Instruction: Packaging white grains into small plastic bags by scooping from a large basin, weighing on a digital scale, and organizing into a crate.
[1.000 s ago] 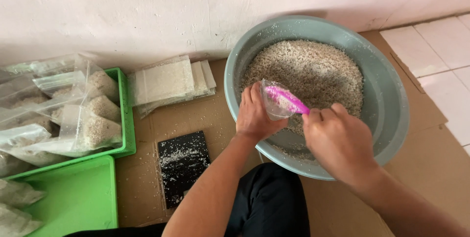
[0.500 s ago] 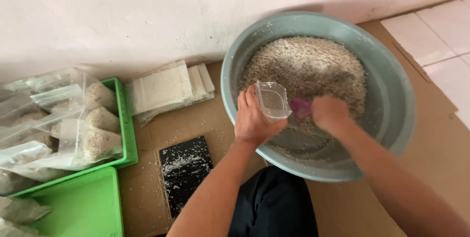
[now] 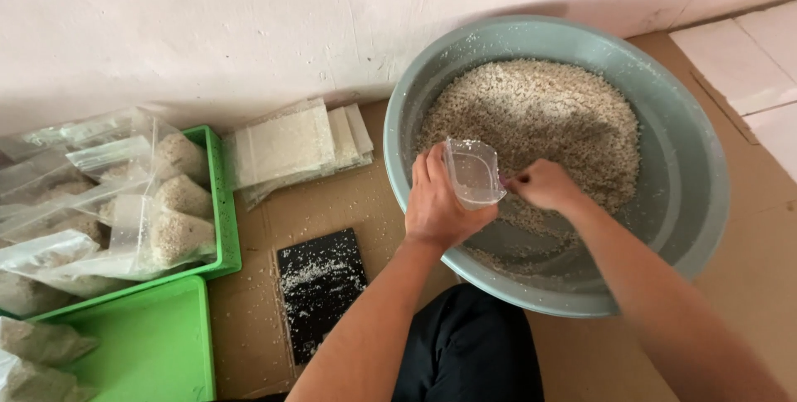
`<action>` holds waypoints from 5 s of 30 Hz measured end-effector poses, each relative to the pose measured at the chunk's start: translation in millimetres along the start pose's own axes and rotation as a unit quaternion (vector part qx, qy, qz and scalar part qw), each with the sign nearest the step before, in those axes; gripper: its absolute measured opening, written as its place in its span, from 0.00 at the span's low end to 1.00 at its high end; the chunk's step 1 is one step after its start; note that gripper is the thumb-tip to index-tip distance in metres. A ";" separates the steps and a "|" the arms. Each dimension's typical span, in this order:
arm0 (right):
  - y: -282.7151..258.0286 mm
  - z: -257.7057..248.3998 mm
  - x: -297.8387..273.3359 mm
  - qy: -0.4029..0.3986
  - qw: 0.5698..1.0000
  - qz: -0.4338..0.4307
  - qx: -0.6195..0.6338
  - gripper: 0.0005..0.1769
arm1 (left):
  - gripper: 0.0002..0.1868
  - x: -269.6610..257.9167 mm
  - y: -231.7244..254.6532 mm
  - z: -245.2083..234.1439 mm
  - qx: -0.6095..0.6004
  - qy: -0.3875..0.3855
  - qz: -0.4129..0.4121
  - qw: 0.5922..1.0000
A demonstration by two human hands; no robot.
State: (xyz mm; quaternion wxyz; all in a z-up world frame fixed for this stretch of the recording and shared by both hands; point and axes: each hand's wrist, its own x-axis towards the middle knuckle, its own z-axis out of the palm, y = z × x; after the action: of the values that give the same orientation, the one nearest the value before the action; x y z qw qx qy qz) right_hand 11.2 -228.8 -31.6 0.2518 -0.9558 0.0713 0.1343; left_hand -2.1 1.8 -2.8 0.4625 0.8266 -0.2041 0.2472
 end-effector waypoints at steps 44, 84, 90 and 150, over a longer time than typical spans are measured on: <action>-124.8 -143.5 -133.4 0.083 0.919 0.203 -0.327 0.31 | 0.64 15.1 15.0 -15.5 0.032 -0.190 -0.106 0.976; -103.0 -143.2 -136.6 0.095 0.991 0.087 -0.026 0.24 | 0.63 21.2 22.2 -24.9 0.012 -0.226 -0.165 0.960; -140.9 -147.1 -163.4 0.104 0.990 0.070 -0.066 0.23 | 0.63 18.3 18.8 -22.3 0.017 -0.207 -0.140 0.968; -130.7 -155.8 -147.7 0.091 0.994 0.026 -0.054 0.14 | 0.68 13.2 15.3 -22.1 -0.012 -0.121 -0.100 0.987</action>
State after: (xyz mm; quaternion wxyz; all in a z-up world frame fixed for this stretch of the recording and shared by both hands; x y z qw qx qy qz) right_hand -68.7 -183.9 202.4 0.1887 -0.9741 0.1108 0.0571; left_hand -5.1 12.0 25.3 0.4664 0.8614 -0.1776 0.0947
